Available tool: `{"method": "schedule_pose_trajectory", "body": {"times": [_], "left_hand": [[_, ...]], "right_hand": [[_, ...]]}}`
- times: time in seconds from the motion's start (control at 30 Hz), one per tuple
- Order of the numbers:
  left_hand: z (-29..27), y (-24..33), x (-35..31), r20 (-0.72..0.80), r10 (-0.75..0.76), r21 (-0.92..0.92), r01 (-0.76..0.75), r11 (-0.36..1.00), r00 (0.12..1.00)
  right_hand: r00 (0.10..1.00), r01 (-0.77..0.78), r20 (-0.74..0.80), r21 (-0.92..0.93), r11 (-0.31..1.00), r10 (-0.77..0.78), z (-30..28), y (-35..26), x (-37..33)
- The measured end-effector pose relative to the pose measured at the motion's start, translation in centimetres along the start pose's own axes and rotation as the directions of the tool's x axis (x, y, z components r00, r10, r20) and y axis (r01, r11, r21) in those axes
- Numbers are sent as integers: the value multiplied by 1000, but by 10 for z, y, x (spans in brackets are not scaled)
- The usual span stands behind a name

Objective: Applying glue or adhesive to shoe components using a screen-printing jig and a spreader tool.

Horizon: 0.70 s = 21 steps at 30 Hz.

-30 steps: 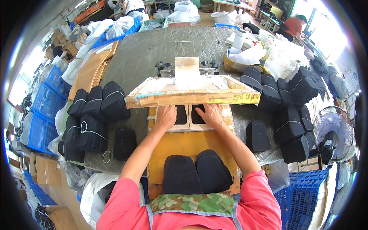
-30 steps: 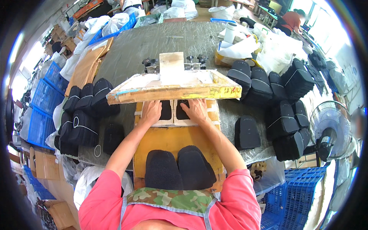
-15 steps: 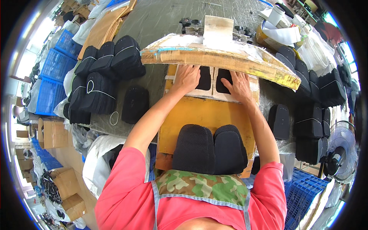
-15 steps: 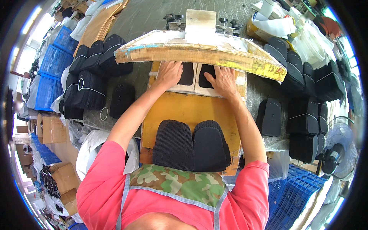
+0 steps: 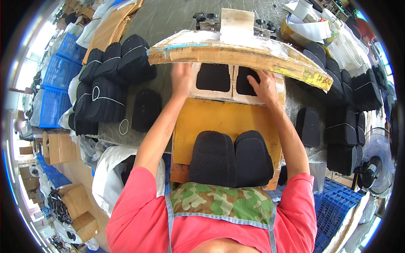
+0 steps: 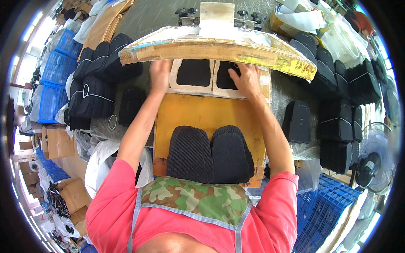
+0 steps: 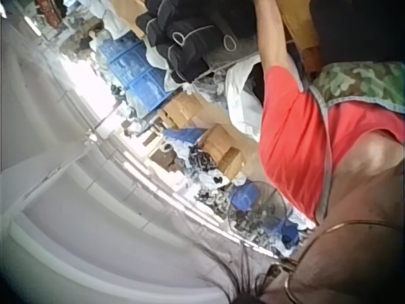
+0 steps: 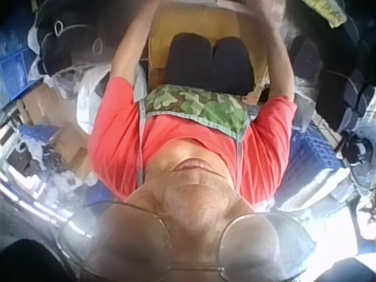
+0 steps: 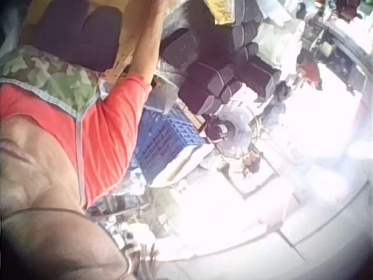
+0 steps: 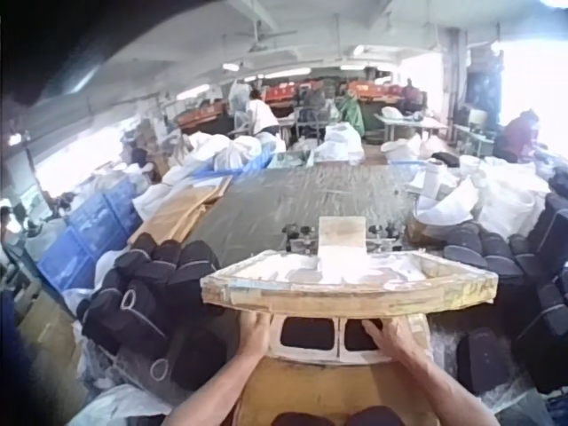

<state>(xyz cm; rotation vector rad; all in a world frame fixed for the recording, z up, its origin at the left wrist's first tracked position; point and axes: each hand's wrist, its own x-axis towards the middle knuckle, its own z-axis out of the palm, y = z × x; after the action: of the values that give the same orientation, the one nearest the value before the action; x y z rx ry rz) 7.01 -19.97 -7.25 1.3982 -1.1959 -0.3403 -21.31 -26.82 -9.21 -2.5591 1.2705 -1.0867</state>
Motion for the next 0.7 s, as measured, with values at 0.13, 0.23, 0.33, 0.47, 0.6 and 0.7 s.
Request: {"method": "schedule_pose_trajectory", "body": {"times": [0.13, 0.23, 0.33, 0.47, 0.6, 0.7], "left_hand": [[-62, 39, 24, -138, 77, -273, -112, 956, 987], [-74, 93, 37, 39, 243, -329, -217, 919, 969], [-88, 92, 30, 204, 309, -254, -255, 933, 929], [-94, 69, -23, 282, 112, -175, -64, 983, 953], [-88, 37, -77, 408, -131, -167, 215, 962, 904], [-77, 22, -88, 323, -75, -89, 109, 990, 943]], "right_hand": [[952, -305, 74, 240, 921, 296, -37, 5, 6], [909, -405, -14, 199, 892, 416, -70, 40, -2], [913, -278, -194, 349, 895, 359, -114, 65, -4], [830, -403, -249, 349, 846, 498, -166, 58, 0], [928, -265, -131, 426, 865, 349, -135, 35, 37], [998, -46, -32, 92, 995, 49, -88, 9, 90]]}}
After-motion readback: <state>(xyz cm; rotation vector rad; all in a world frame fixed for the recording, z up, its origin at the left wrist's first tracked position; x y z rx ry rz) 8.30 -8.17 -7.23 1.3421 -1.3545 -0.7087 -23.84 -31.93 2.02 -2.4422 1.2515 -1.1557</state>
